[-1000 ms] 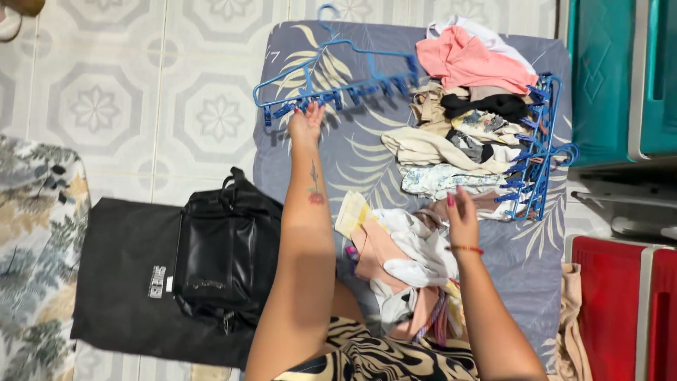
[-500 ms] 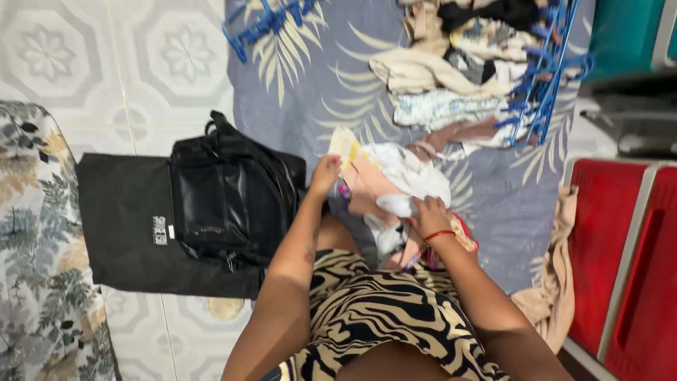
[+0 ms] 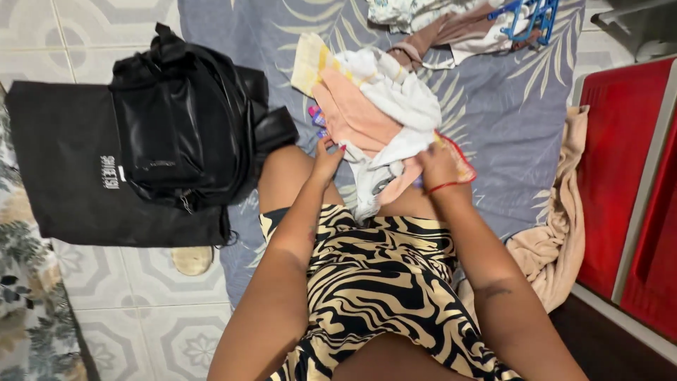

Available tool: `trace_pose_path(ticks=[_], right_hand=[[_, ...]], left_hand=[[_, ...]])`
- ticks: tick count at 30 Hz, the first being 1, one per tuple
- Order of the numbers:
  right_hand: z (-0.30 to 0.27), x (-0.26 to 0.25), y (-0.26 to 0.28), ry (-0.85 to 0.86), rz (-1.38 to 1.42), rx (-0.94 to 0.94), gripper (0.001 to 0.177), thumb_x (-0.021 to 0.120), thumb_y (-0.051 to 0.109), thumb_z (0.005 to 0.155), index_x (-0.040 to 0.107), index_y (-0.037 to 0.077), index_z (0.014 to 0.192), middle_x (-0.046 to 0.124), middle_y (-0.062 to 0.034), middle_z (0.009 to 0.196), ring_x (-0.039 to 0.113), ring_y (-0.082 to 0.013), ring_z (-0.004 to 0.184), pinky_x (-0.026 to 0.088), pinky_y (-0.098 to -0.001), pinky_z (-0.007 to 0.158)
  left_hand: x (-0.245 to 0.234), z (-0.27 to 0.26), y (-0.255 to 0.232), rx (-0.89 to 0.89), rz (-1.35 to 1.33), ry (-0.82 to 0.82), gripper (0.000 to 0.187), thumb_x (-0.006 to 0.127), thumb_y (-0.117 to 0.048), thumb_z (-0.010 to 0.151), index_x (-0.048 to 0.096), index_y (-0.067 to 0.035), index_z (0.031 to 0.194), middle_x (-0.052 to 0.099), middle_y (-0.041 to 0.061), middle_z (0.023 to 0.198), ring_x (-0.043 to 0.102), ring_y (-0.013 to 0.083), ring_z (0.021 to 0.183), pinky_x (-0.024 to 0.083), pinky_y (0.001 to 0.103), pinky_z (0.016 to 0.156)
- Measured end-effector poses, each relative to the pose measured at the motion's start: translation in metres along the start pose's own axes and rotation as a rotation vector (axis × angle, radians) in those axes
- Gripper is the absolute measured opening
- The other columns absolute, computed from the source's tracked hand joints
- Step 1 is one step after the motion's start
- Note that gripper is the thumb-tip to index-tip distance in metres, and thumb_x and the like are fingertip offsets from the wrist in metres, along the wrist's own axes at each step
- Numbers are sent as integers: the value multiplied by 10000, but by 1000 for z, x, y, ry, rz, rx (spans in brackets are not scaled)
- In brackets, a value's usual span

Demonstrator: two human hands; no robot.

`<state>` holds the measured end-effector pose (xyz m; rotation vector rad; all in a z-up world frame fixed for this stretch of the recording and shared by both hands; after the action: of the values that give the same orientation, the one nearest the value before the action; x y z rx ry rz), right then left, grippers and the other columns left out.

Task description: The person sits on the floor, pulls a black backpack out of a drawstring storage bag, and opens its compartments. They gather clothes and hangers aside, fold white socks, fold a pink garment, and place the folded items into the backpack.

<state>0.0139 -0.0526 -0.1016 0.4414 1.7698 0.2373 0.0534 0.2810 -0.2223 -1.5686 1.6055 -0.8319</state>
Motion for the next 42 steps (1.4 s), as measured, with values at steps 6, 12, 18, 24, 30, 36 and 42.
trace_pose_path(ticks=[6, 12, 18, 24, 30, 36, 42], right_hand=[[4, -141, -65, -594, -179, -247, 186, 682, -36, 800, 704, 69, 951, 610, -184, 1117, 542, -402, 1069, 450, -490, 924], [9, -161, -112, -263, -344, 36, 369, 804, 125, 617, 718, 56, 969, 609, -188, 1178, 515, -446, 1107, 449, -502, 971], [-43, -97, -45, -324, -156, 15, 499, 635, 81, 905, 618, 136, 1401, 545, -250, 1399, 513, -458, 1291, 439, -565, 1097], [-50, -50, 39, -57, -204, -41, 842, 808, 267, 777, 435, 338, 1528, 293, -281, 1565, 292, -576, 1408, 369, -688, 1039], [8, -29, 16, 190, -341, 127, 939, 810, 322, 778, 320, 467, 1566, 18, -162, 1707, 76, -533, 1551, 289, -752, 1099], [77, 9, -30, 97, -313, 35, 395, 524, 133, 1034, 615, 321, 1369, 463, -214, 1510, 497, -494, 1293, 519, -568, 969], [59, -109, -124, -389, 218, 230, 172, 558, 223, 1068, 627, 92, 1157, 597, -213, 1151, 599, -394, 1080, 481, -478, 934]], left_hand=[[32, -43, 22, -38, -82, -24, 727, 709, -165, 846, 373, -50, 1480, 566, 170, 1315, 605, 264, 1112, 522, 343, 925], [92, -88, 24, 104, 487, 183, 935, 876, -340, 800, 306, -63, 1488, 484, 266, 1396, 527, 402, 1280, 449, 428, 1048], [126, -101, 62, -162, 463, 162, 1037, 841, -314, 740, 221, -132, 1551, 467, 293, 1389, 528, 425, 1266, 455, 443, 1041], [145, -89, 68, -41, 525, 329, 676, 733, -180, 807, 455, -94, 1417, 694, 249, 1180, 661, 384, 1091, 520, 459, 922], [70, -66, 21, -80, 300, 74, 412, 633, -140, 857, 568, -72, 1258, 715, 198, 990, 692, 297, 856, 540, 442, 764], [-27, -29, -96, 542, 635, -574, 426, 733, -88, 734, 610, -3, 1133, 606, 358, 1119, 618, 511, 959, 510, 527, 815], [63, 45, -52, -62, -92, -498, 595, 587, 37, 730, 499, -16, 1316, 606, 200, 1190, 647, 290, 940, 572, 419, 762]])
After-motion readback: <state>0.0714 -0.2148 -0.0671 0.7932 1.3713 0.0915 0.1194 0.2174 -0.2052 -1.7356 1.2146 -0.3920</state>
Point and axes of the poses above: each hand's wrist, its own z-axis towards the middle knuckle, its own x-axis out of the palm, y = z × x, the point moved 10 cm from there along z, towards the middle knuckle
